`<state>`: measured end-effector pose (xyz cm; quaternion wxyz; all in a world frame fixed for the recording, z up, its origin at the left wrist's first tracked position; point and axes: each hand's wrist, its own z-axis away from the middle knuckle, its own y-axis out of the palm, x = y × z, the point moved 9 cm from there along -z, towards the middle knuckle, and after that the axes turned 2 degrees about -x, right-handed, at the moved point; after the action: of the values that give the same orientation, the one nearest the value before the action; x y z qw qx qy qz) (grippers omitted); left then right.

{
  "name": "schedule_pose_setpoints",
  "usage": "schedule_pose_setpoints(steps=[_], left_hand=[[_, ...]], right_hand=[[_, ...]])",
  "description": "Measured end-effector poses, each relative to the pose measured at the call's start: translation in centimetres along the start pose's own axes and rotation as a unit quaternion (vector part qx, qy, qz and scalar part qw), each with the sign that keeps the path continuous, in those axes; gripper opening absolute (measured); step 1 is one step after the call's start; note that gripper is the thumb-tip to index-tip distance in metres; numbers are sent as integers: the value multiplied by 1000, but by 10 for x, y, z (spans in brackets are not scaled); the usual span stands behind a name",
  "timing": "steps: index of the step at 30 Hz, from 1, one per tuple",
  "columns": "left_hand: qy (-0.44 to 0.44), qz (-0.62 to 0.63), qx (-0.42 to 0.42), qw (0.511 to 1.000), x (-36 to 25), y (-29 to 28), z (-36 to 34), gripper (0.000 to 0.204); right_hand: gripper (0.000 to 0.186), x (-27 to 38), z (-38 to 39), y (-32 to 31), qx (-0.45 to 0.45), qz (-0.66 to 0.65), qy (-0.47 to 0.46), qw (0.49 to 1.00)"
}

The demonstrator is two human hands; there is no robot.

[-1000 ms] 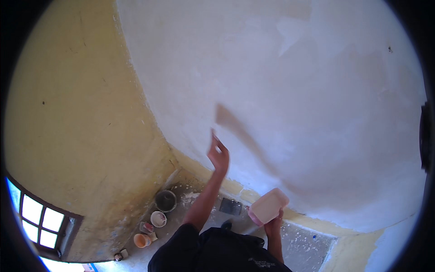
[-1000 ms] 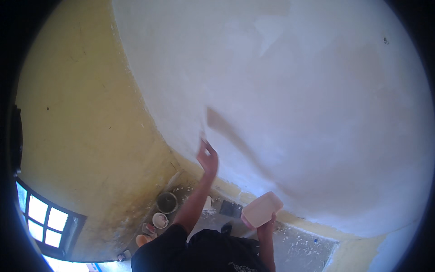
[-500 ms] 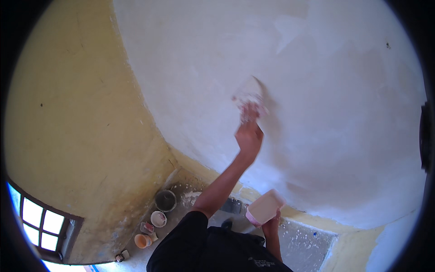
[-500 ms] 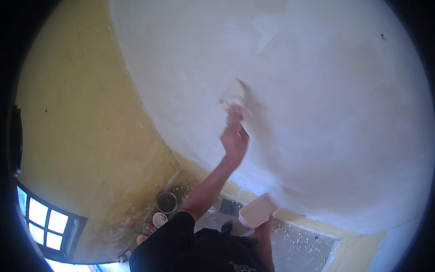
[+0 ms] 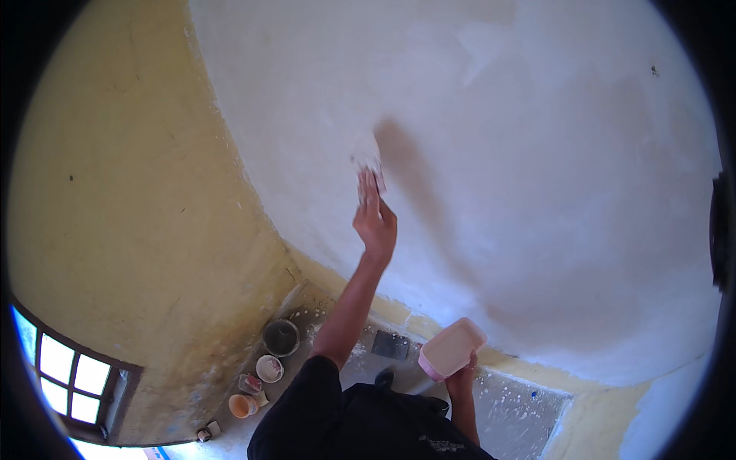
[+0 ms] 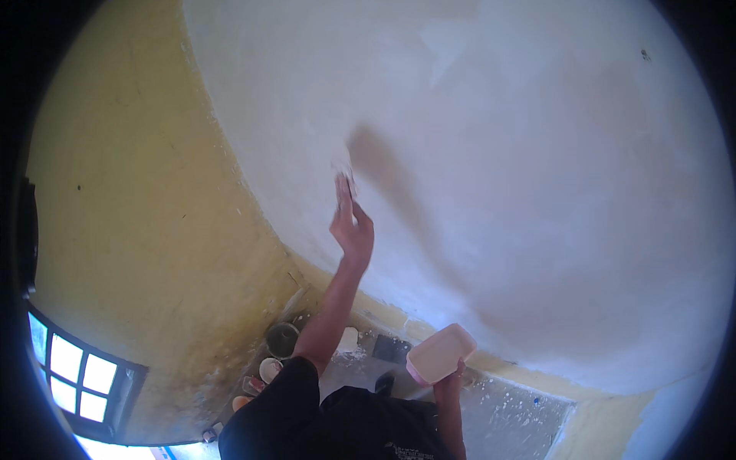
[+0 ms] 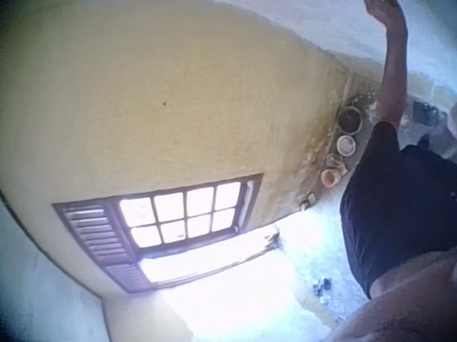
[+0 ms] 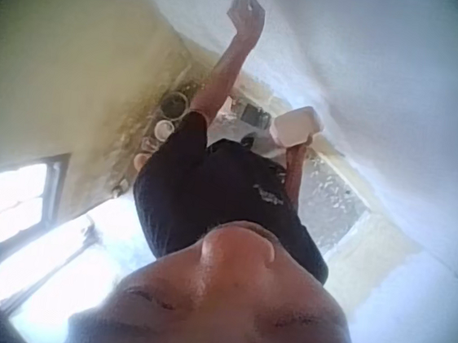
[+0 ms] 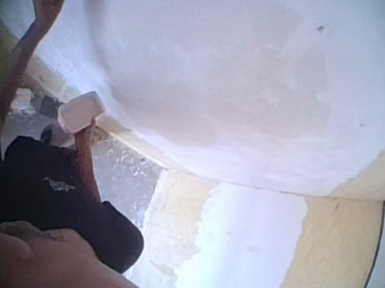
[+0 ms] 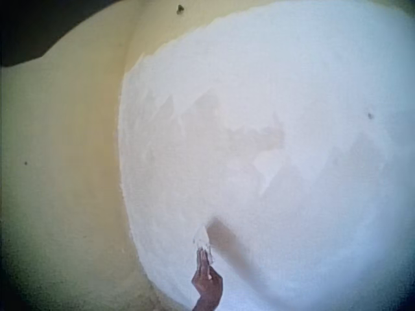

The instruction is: The person applies a white patching compound to a wall using a putty knife and a plastic tray.

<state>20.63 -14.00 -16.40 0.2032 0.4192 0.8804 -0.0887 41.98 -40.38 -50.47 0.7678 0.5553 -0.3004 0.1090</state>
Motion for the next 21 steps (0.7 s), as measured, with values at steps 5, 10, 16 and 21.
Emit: schedule_pose_setpoints(steps=[5,10,16,21], left_hand=[[74,-63,81,992,-2,56,1,67],[136,-26,187,972,-16,53,104,62],[63,45,182,980,15,-6,154,57],[-121,1,-42,992,46,-38,5,41]], right_hand=[[66,-1,3,2,-11,25,-11,1000],[63,-3,3,12,2,-6,-4,1000],[59,-3,-8,2,-21,6,2,1000],[61,0,1,6,-37,21,10,999]])
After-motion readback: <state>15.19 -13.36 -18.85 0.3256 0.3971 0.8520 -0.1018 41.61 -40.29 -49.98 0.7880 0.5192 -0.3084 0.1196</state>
